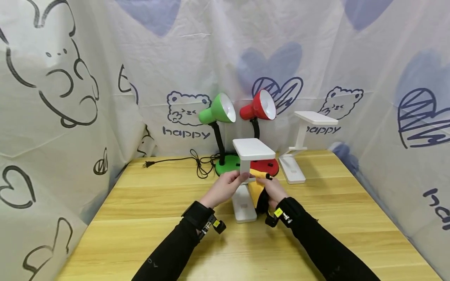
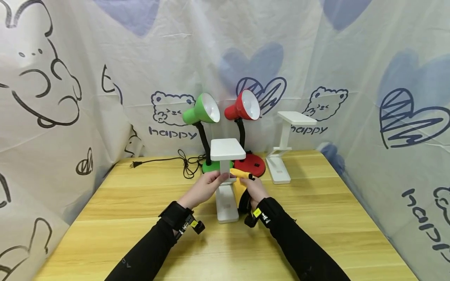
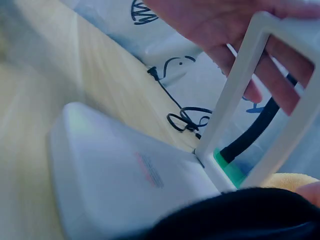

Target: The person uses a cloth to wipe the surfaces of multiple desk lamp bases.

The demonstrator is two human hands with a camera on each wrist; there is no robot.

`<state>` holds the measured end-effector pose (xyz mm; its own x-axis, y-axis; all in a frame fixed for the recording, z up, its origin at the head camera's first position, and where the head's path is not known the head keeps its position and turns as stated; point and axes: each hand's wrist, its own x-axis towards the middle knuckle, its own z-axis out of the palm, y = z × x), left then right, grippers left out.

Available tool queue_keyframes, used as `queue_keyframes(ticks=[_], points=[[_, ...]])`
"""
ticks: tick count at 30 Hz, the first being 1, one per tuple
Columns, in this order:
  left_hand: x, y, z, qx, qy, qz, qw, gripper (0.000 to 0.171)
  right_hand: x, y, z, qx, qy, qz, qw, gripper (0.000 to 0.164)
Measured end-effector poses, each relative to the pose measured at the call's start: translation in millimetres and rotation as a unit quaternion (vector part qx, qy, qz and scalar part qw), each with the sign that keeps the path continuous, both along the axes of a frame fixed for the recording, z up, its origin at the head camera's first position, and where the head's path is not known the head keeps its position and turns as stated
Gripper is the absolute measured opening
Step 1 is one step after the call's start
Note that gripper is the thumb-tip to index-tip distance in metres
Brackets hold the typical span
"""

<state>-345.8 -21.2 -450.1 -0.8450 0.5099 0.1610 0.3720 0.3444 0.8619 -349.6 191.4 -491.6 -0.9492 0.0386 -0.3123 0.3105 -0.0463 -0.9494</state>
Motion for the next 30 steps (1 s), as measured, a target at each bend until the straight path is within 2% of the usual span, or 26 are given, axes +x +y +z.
queue_keyframes(ticks=[4, 7, 10, 13, 17, 20, 24, 30], points=[[1.8, 1.6, -0.4, -0.008, 0.007, 0.008, 0.9999, 0.045, -4.1, -2.1, -3.4, -0.013, -0.011, 0.008, 1.0, 0.034], [2.8, 2.4, -0.9, -0.009, 0.009, 0.011, 0.9999, 0.045, 5.1, 4.5, -4.5, -0.019, -0.02, 0.025, 0.999, 0.034], [2.0, 2.8, -1.6, -0.015, 0.015, 0.015, 0.9996, 0.046, 23.5, 10.5, -3.6, -0.027, -0.03, 0.038, 0.998, 0.038], [1.1, 3.1, -0.9, -0.021, 0.02, 0.023, 0.9993, 0.05, 48.4, 14.4, -0.8, -0.034, -0.036, 0.043, 0.998, 0.046], [1.2, 3.3, -0.3, -0.022, 0.018, 0.028, 0.9992, 0.052, 81.9, 18.9, 0.9, -0.055, -0.05, 0.048, 0.996, 0.049], [0.7, 3.4, -0.4, -0.021, 0.018, 0.025, 0.9993, 0.051, 96.3, 20.0, 0.7, -0.076, -0.06, 0.046, 0.994, 0.048], [0.4, 3.6, -0.6, -0.015, 0.019, 0.021, 0.9995, 0.05, 95.3, 15.6, 1.2, -0.092, -0.064, 0.021, 0.993, 0.048], [2.6, 3.0, 2.0, -0.013, 0.017, 0.018, 0.9996, 0.049, 68.1, 6.4, 4.2, -0.076, -0.067, -0.012, 0.995, 0.048]])
